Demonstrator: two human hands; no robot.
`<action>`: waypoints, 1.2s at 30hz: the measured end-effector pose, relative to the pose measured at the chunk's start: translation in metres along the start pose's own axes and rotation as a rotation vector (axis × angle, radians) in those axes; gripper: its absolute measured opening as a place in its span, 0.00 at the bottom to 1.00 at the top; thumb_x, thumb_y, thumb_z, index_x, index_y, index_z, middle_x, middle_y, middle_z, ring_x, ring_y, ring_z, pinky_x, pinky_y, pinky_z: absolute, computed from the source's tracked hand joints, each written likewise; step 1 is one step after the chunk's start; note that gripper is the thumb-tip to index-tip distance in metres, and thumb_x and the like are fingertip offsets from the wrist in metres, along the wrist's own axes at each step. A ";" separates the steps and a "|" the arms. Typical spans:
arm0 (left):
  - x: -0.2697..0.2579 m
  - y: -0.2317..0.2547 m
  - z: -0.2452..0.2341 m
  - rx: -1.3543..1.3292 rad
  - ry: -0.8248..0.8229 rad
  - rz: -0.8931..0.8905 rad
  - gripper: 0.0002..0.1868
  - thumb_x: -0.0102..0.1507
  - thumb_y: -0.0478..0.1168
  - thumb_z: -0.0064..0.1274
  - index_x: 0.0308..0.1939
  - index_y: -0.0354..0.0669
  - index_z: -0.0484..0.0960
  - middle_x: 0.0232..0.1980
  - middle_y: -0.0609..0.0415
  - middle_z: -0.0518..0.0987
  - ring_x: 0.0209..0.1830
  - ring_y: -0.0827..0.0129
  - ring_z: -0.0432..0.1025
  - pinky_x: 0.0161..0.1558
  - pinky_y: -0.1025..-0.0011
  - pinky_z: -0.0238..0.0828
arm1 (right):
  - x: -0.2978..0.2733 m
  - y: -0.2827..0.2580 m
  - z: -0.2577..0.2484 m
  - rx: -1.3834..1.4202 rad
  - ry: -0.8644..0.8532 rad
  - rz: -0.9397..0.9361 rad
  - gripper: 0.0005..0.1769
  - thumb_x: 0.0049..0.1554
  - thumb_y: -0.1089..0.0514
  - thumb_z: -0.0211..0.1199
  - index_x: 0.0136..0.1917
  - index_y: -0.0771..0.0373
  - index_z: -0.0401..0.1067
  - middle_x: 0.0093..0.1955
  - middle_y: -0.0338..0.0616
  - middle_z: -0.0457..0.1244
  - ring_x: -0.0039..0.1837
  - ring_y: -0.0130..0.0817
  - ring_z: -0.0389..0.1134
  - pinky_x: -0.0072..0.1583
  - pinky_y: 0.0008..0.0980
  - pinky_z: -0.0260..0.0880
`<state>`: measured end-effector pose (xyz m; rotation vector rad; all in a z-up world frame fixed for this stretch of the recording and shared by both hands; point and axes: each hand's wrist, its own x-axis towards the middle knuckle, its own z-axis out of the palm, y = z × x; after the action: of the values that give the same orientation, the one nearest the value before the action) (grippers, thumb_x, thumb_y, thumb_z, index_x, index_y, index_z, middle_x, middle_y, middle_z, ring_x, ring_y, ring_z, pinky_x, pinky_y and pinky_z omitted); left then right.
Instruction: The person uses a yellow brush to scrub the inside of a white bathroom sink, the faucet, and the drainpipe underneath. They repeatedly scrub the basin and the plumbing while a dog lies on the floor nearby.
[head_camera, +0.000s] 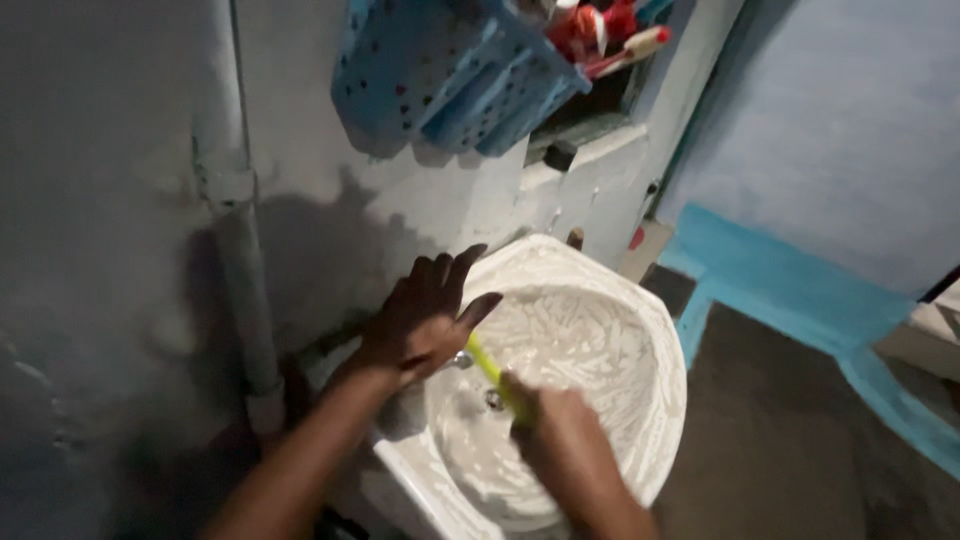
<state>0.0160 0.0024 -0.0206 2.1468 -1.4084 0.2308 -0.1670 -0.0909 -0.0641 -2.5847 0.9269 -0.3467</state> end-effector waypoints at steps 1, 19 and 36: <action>-0.003 0.000 0.001 -0.016 -0.029 -0.010 0.39 0.69 0.67 0.32 0.78 0.51 0.51 0.67 0.42 0.67 0.61 0.50 0.65 0.62 0.52 0.64 | 0.005 0.006 0.003 -0.072 0.034 -0.007 0.27 0.51 0.63 0.63 0.63 0.46 0.75 0.38 0.58 0.69 0.41 0.54 0.74 0.45 0.50 0.72; 0.021 -0.029 0.003 -0.356 -0.078 -0.122 0.39 0.62 0.44 0.57 0.75 0.49 0.58 0.57 0.46 0.72 0.55 0.55 0.68 0.56 0.61 0.67 | 0.056 0.058 0.047 0.077 0.014 0.200 0.36 0.52 0.55 0.67 0.73 0.34 0.69 0.44 0.55 0.72 0.50 0.48 0.75 0.54 0.43 0.73; 0.029 -0.022 -0.002 -0.271 -0.316 0.099 0.47 0.59 0.46 0.63 0.79 0.48 0.56 0.61 0.47 0.71 0.61 0.57 0.66 0.66 0.56 0.58 | 0.034 0.032 0.083 -0.056 -0.337 0.234 0.23 0.52 0.56 0.64 0.62 0.45 0.72 0.45 0.55 0.71 0.51 0.52 0.73 0.55 0.47 0.73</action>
<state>0.0483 -0.0128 -0.0148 1.9496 -1.6172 -0.2617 -0.1303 -0.1140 -0.1483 -2.4418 1.1057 0.1766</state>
